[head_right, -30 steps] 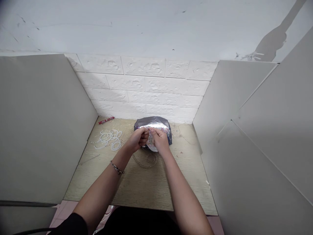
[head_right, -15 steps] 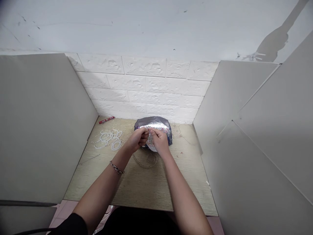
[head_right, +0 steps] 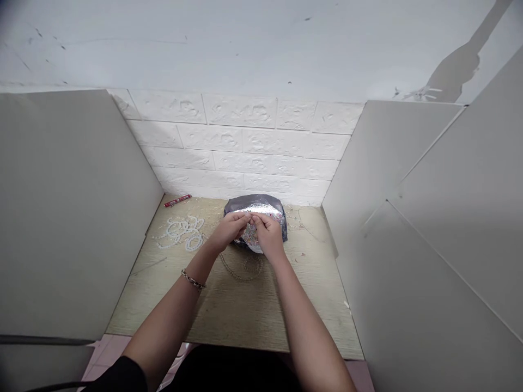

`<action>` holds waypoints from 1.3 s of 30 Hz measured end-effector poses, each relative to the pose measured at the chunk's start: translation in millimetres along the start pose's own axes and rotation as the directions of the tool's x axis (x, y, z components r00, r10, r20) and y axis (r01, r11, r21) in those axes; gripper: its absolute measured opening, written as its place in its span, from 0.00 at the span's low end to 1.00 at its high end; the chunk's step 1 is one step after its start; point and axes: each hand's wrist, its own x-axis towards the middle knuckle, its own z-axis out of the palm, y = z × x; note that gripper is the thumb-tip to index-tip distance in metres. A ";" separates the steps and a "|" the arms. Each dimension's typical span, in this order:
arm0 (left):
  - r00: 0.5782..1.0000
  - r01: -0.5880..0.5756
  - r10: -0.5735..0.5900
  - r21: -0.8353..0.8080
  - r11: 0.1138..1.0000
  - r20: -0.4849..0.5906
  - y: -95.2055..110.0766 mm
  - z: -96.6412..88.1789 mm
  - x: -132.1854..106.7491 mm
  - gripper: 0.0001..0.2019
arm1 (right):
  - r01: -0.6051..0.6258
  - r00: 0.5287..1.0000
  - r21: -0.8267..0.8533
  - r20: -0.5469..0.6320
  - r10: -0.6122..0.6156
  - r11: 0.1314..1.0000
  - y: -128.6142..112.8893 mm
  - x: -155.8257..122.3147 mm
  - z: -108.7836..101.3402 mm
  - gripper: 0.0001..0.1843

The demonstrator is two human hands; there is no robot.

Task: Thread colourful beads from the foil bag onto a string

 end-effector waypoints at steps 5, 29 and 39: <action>0.989 -0.113 0.139 0.316 0.942 -0.059 -2.5 -2.6 2.8 0.15 | 0.061 0.998 -0.107 -0.001 -0.062 0.992 -1.2 -2.0 -1.8 0.15; 0.991 0.122 -0.114 -0.118 0.985 0.073 -4.4 -0.3 0.1 0.15 | 0.214 0.970 -0.459 -0.005 -0.244 0.862 -16.5 -8.0 -4.0 0.15; 0.941 0.037 0.113 -0.429 0.903 0.320 5.3 -1.8 -7.0 0.12 | 0.041 0.930 -0.186 -0.351 -0.106 0.982 -19.7 -9.1 -5.5 0.17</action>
